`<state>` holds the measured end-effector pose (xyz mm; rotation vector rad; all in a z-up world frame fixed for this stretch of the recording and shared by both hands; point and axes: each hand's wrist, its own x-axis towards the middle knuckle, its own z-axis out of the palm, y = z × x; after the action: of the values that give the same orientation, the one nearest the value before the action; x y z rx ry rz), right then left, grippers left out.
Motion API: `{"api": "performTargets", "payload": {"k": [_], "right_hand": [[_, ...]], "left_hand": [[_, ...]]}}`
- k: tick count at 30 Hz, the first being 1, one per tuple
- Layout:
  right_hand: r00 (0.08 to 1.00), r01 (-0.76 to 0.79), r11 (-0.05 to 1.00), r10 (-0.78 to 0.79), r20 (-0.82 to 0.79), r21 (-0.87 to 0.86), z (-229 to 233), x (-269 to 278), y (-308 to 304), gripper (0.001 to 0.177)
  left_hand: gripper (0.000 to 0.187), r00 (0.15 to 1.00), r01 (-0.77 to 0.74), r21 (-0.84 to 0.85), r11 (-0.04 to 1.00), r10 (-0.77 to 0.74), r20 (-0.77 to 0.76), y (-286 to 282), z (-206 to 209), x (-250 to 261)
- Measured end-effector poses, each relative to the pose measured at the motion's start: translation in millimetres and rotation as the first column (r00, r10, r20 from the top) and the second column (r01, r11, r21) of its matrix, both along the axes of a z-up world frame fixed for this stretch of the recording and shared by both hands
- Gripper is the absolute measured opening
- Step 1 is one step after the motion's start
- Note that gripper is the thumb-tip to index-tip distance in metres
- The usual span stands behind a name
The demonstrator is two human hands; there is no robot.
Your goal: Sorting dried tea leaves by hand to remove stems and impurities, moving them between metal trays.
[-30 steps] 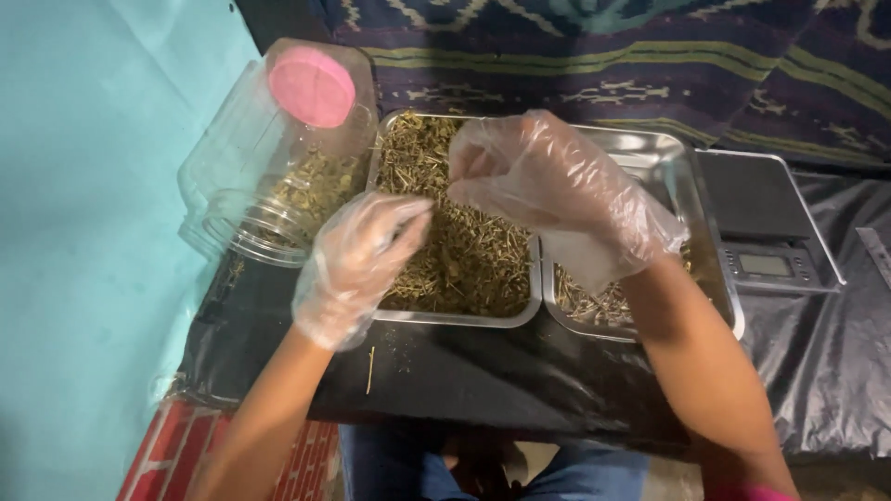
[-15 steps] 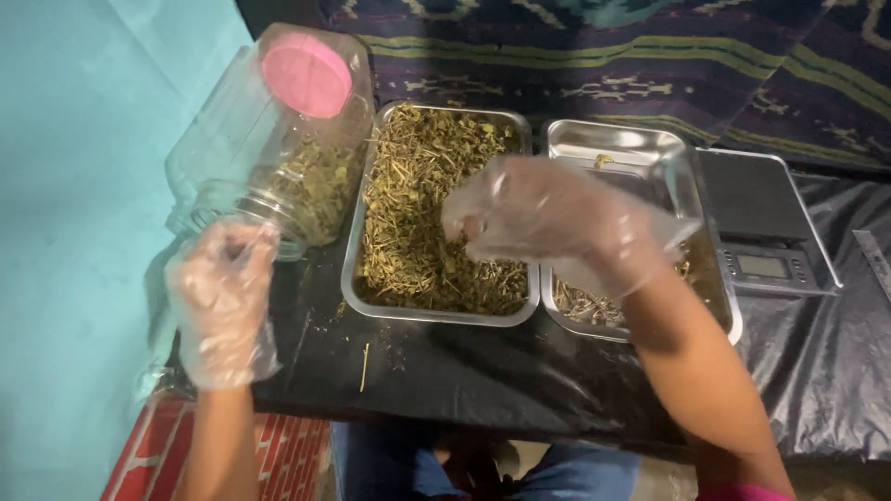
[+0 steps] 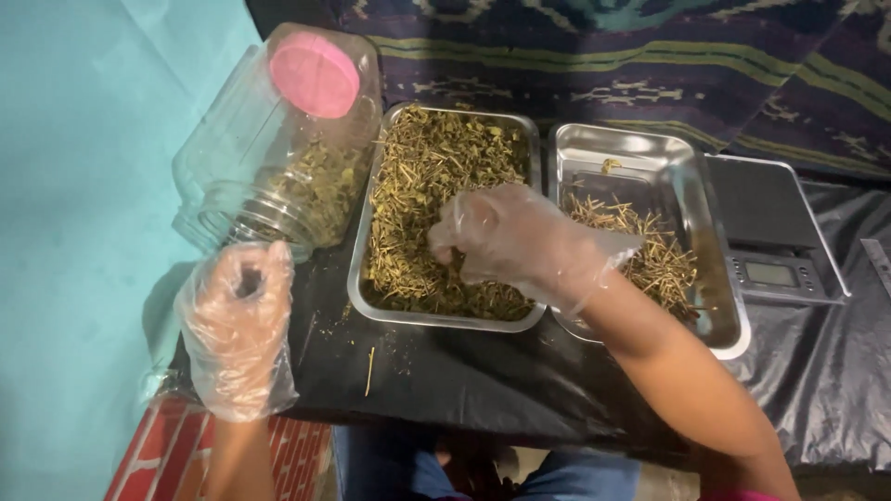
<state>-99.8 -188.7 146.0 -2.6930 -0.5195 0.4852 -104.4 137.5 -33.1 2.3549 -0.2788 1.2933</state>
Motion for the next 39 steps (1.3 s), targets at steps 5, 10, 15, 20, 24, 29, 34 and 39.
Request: {"api": "performTargets", "payload": {"k": [5, 10, 15, 20, 24, 29, 34, 39], "right_hand": [[0.998, -0.061, 0.998, 0.062, 0.021, -0.033, 9.9, -3.5, 1.9, 0.019], [0.998, -0.034, 0.999, 0.034, -0.047, -0.003, 23.8, 7.7, -12.4, 0.024], [0.837, -0.422, 0.905, 0.364, 0.409, 0.059, 29.4, 16.6, -45.8, 0.023], [0.824, -0.406, 0.910, 0.327, 0.464, 0.081, 36.5, 5.5, -40.3, 0.024], [0.767, -0.450, 0.891, 0.353, 0.536, 0.057, 14.6, 13.1, -46.4, 0.024], [0.636, -0.550, 0.834, 0.446, 0.630, -0.035, 3.2, 16.8, -48.7, 0.021], [0.890, -0.293, 0.939, 0.198, 0.411, 0.182, 48.3, -3.9, -44.2, 0.018], [0.912, -0.229, 0.896, 0.061, 0.405, 0.381, 63.8, -26.3, -44.5, 0.017]], "left_hand": [[0.024, 0.990, 0.138, -0.062, 0.988, -0.140, -0.021, -30.9, 12.2, 0.0], [0.014, 0.927, 0.364, -0.161, 0.917, -0.374, -0.036, -91.7, 65.6, -13.9], [0.038, 0.824, 0.559, -0.131, 0.819, -0.566, -0.030, -124.9, 98.4, -28.1], [0.027, 0.773, 0.625, -0.201, 0.755, -0.634, 0.023, -137.3, 89.6, -19.3], [0.025, 0.790, 0.608, -0.211, 0.765, -0.610, 0.064, -144.7, 88.4, -22.6], [0.021, 0.804, 0.582, -0.261, 0.770, -0.593, 0.045, -139.4, 82.7, -29.8], [0.021, 0.834, 0.494, -0.285, 0.822, -0.540, -0.111, -96.0, 97.5, -63.2], [0.015, 0.939, 0.244, -0.320, 0.915, -0.306, -0.159, -52.3, 68.0, -46.6]]}}
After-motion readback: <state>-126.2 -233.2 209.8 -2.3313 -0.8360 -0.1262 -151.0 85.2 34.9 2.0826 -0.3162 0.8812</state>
